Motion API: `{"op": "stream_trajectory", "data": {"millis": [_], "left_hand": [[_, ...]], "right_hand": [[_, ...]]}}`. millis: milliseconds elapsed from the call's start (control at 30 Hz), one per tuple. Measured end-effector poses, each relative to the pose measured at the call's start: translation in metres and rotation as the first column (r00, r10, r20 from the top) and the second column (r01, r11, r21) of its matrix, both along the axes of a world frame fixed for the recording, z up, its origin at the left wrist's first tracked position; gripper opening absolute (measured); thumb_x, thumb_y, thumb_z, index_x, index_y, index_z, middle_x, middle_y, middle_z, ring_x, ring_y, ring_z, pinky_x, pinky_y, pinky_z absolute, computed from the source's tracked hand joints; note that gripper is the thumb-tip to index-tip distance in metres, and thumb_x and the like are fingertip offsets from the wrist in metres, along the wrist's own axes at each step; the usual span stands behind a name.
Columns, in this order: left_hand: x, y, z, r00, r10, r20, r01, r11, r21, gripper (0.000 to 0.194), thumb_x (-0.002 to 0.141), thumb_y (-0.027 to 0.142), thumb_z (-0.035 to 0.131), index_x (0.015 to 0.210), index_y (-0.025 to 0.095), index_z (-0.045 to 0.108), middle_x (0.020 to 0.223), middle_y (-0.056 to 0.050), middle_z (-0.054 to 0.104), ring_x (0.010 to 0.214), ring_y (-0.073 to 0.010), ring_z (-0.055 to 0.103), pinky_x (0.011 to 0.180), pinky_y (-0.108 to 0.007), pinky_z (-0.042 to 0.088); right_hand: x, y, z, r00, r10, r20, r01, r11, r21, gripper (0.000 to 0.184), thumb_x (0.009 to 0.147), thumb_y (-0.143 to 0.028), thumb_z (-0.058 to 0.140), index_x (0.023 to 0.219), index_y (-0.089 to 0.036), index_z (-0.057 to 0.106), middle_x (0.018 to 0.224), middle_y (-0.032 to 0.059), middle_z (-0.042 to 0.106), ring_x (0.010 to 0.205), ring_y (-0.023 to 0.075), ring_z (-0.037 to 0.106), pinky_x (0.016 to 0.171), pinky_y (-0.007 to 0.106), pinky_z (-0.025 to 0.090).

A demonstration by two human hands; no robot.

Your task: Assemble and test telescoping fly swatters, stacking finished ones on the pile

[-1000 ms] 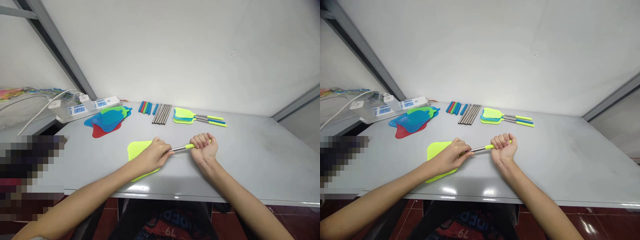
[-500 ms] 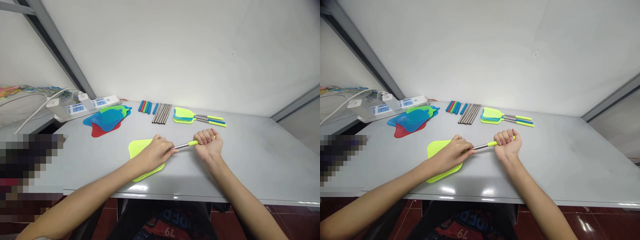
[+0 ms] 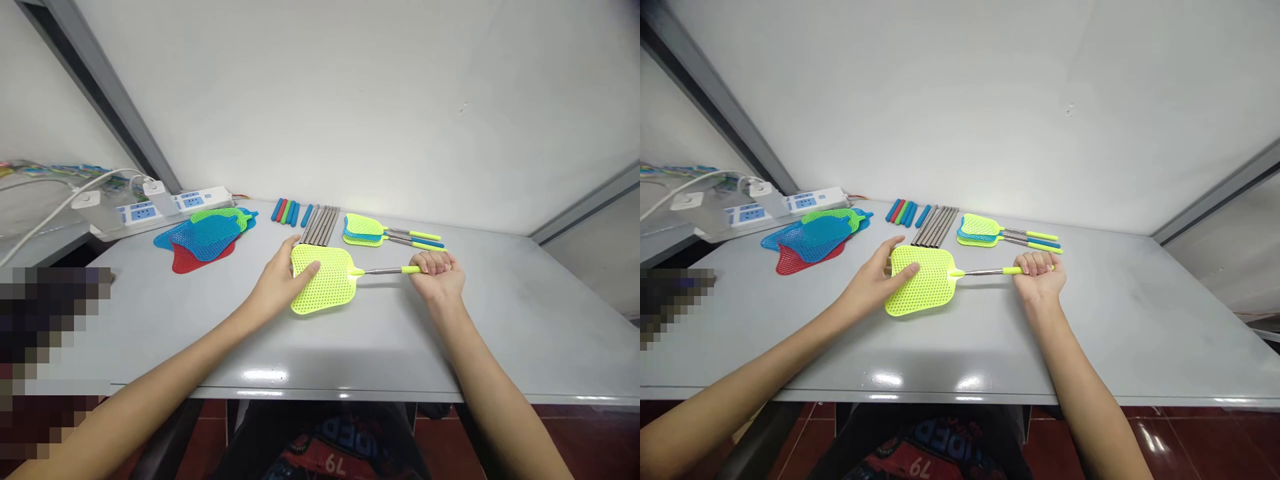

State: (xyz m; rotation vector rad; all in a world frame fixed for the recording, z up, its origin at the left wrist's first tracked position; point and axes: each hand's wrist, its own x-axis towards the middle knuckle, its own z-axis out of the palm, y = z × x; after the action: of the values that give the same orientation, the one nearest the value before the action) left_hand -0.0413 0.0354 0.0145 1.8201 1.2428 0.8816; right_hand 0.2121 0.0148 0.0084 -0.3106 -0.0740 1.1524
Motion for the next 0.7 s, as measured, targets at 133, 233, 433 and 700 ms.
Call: {"op": "stream_trajectory", "data": {"millis": [133, 233, 433, 700], "left_hand": [[0.004, -0.006, 0.002, 0.859, -0.075, 0.506, 0.372, 0.770, -0.518, 0.044, 0.074, 0.036, 0.051, 0.112, 0.014, 0.046, 0.102, -0.013, 0.058, 0.089, -0.0214, 0.057, 0.080, -0.037, 0.044], [0.008, -0.012, -0.001, 0.782, 0.040, 0.622, 0.425, 0.695, -0.580, 0.040, 0.072, 0.032, 0.055, 0.107, 0.014, 0.050, 0.101, -0.012, 0.060, 0.086, -0.0200, 0.059, 0.080, -0.035, 0.045], [0.011, -0.015, -0.008, 0.792, 0.149, 0.591, 0.290, 0.761, -0.581, 0.037, 0.068, 0.030, 0.061, 0.101, 0.015, 0.054, 0.098, -0.010, 0.062, 0.083, -0.0200, 0.060, 0.075, -0.034, 0.049], [0.011, -0.017, -0.003, 0.806, 0.140, 0.575, 0.267, 0.781, -0.564, 0.037, 0.067, 0.030, 0.061, 0.100, 0.015, 0.055, 0.097, -0.010, 0.063, 0.083, -0.0207, 0.060, 0.074, -0.035, 0.049]], "right_hand": [[-0.001, 0.000, 0.000, 0.999, 0.016, -0.037, -0.016, 1.000, 0.005, 0.028, 0.067, -0.014, 0.030, 0.048, -0.019, 0.010, 0.038, -0.0072, 0.007, 0.030, 0.0079, 0.013, 0.029, 0.021, 0.021], [-0.005, -0.001, 0.000, 0.999, 0.022, -0.035, -0.021, 1.000, 0.009, 0.029, 0.067, -0.014, 0.031, 0.047, -0.019, 0.010, 0.039, -0.0073, 0.007, 0.030, 0.0077, 0.013, 0.029, 0.021, 0.020], [-0.014, -0.004, 0.000, 1.000, 0.002, 0.021, -0.003, 0.999, 0.051, 0.030, 0.068, -0.018, 0.034, 0.048, -0.018, 0.011, 0.039, -0.0075, 0.007, 0.031, 0.0074, 0.013, 0.029, 0.020, 0.020], [-0.019, -0.007, -0.003, 1.000, -0.017, 0.020, 0.017, 0.999, 0.034, 0.031, 0.070, -0.019, 0.031, 0.048, -0.018, 0.010, 0.040, -0.0077, 0.006, 0.031, 0.0071, 0.012, 0.028, 0.019, 0.021]]}}
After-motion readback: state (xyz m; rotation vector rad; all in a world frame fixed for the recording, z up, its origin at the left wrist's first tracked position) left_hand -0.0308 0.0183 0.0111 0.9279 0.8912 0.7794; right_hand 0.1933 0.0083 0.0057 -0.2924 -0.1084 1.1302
